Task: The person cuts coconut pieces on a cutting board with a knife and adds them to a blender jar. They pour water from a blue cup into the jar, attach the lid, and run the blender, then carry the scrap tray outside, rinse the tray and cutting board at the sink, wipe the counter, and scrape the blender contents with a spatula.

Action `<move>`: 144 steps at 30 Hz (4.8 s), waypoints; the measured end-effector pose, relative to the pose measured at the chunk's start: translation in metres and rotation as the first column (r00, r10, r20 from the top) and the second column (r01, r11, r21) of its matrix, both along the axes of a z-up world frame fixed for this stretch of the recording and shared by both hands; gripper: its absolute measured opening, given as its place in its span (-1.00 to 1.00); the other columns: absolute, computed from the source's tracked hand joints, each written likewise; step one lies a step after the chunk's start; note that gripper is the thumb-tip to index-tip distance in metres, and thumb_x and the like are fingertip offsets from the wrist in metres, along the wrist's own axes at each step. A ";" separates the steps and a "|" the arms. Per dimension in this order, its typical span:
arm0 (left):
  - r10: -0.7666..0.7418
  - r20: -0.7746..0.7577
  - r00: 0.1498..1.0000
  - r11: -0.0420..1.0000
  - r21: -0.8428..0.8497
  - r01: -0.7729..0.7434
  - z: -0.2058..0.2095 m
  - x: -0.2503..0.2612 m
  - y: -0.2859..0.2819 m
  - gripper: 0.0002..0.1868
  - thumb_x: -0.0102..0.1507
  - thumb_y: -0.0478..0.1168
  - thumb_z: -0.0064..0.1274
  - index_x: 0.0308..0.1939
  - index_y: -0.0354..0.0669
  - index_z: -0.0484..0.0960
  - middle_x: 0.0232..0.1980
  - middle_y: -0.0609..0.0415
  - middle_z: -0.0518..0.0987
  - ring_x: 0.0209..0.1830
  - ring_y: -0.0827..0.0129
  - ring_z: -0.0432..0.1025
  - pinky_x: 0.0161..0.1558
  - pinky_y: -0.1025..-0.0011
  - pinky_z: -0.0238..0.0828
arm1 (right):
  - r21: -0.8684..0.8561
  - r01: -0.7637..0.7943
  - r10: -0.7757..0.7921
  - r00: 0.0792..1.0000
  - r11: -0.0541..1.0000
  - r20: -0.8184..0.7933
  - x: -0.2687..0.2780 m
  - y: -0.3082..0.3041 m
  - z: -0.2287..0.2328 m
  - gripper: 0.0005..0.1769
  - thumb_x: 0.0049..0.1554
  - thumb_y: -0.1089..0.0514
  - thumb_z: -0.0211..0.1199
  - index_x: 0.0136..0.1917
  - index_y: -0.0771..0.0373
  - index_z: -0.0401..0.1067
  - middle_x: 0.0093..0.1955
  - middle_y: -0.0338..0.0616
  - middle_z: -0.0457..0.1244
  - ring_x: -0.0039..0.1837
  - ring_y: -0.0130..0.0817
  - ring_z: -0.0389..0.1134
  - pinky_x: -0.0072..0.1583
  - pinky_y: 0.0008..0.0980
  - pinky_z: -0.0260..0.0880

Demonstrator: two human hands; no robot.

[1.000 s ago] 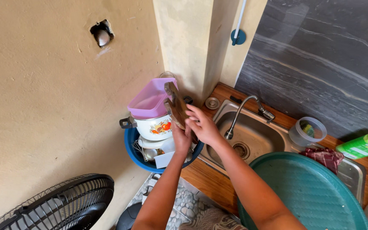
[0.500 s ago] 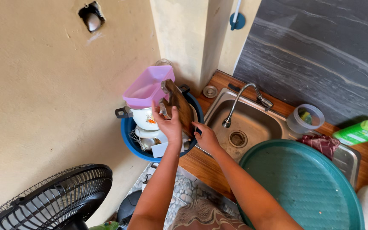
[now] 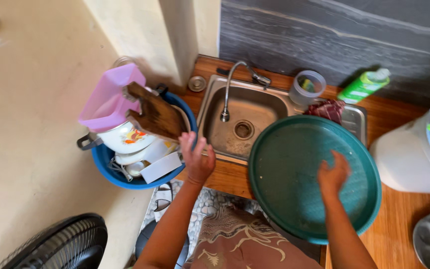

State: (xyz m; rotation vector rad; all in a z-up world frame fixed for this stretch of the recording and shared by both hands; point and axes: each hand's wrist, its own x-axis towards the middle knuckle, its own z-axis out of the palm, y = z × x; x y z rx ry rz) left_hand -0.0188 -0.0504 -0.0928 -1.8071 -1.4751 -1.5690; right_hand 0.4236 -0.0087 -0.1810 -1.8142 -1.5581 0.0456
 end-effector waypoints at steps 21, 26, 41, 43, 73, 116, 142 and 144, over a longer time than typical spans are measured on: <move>0.091 0.415 0.905 0.446 -0.830 0.335 -0.225 0.084 0.056 -0.40 0.25 -0.12 0.11 0.34 -0.22 0.42 0.16 -0.32 0.57 0.16 -0.19 0.46 0.18 0.04 0.38 | -0.525 0.319 -0.541 0.765 0.789 -0.348 0.098 -0.098 -0.023 -0.40 0.01 0.25 0.41 0.34 0.35 0.44 0.16 0.13 0.39 0.07 -0.10 0.42 0.11 -0.14 0.42; 0.249 0.559 0.790 0.460 -0.787 0.412 -0.224 0.004 0.033 -0.52 0.24 -0.17 0.08 0.22 -0.26 0.58 0.11 -0.26 0.66 0.11 -0.05 0.56 0.14 0.16 0.46 | -0.342 0.177 -0.347 0.768 0.923 -0.539 0.068 -0.061 -0.040 -0.48 0.01 0.35 0.37 0.27 0.37 0.49 0.05 0.05 0.37 0.02 -0.23 0.40 0.02 -0.27 0.41; 0.382 0.370 0.847 0.622 -0.781 0.060 -0.241 -0.029 0.029 -0.40 0.34 0.00 0.01 0.33 -0.36 0.39 0.22 -0.49 0.46 0.19 -0.36 0.36 0.20 0.00 0.29 | -0.683 -0.358 0.579 0.807 0.637 0.116 -0.136 0.139 -0.091 -0.19 0.14 -0.20 0.17 0.59 -0.05 0.07 0.71 -0.08 -0.20 0.70 0.06 -0.21 0.55 0.05 -0.06; 0.414 0.349 0.840 0.626 -0.780 0.015 -0.246 -0.033 0.038 -0.41 0.38 0.04 -0.05 0.31 -0.37 0.42 0.22 -0.53 0.45 0.20 -0.40 0.34 0.18 -0.03 0.28 | -0.712 -0.307 0.561 0.815 0.631 0.146 -0.181 0.170 -0.103 -0.12 0.18 -0.27 0.14 0.63 0.02 -0.02 0.72 -0.04 -0.27 0.70 0.08 -0.29 0.57 0.13 -0.18; 0.573 0.663 0.482 0.752 -0.659 0.012 -0.285 -0.011 0.058 -0.49 0.45 0.01 -0.14 0.17 -0.44 0.52 0.18 -0.40 0.57 0.22 -0.11 0.47 0.17 0.17 0.36 | -0.308 -0.912 0.962 0.264 0.271 0.065 -0.323 0.067 -0.079 -0.35 0.22 0.16 0.10 0.55 0.31 0.19 0.67 0.05 -0.04 0.68 0.02 -0.11 0.58 0.11 -0.13; 0.701 0.708 -0.080 0.668 -0.614 0.421 -0.221 0.026 -0.046 -0.38 0.20 0.16 0.20 0.15 -0.22 0.64 -0.02 0.01 0.64 -0.08 0.23 0.49 -0.08 0.23 0.40 | -0.429 -0.452 0.582 0.775 0.783 0.246 -0.178 0.191 -0.128 -0.27 0.30 -0.11 -0.02 0.62 0.24 0.06 0.71 0.04 -0.14 0.69 0.13 -0.18 0.56 0.20 -0.19; 0.738 0.656 0.160 0.339 -0.565 0.752 -0.207 -0.043 -0.030 -0.39 0.28 0.06 0.13 0.32 -0.18 0.49 0.06 -0.14 0.67 -0.28 0.17 0.59 -0.37 0.23 0.56 | -0.476 -0.697 0.811 0.582 0.535 0.060 -0.215 0.093 -0.104 -0.42 0.25 -0.11 0.10 0.53 -0.15 0.26 0.69 -0.33 -0.07 0.69 0.08 -0.21 0.59 0.17 -0.23; 0.686 0.702 0.190 0.393 -0.577 0.716 -0.213 -0.032 -0.040 -0.45 0.28 -0.02 0.08 0.29 -0.20 0.47 -0.04 -0.14 0.67 -0.38 0.18 0.58 -0.47 0.22 0.51 | -0.528 -0.697 0.831 0.555 0.485 0.030 -0.210 0.087 -0.092 -0.44 0.25 -0.07 0.12 0.51 -0.13 0.27 0.68 -0.32 -0.06 0.68 0.05 -0.18 0.58 0.14 -0.21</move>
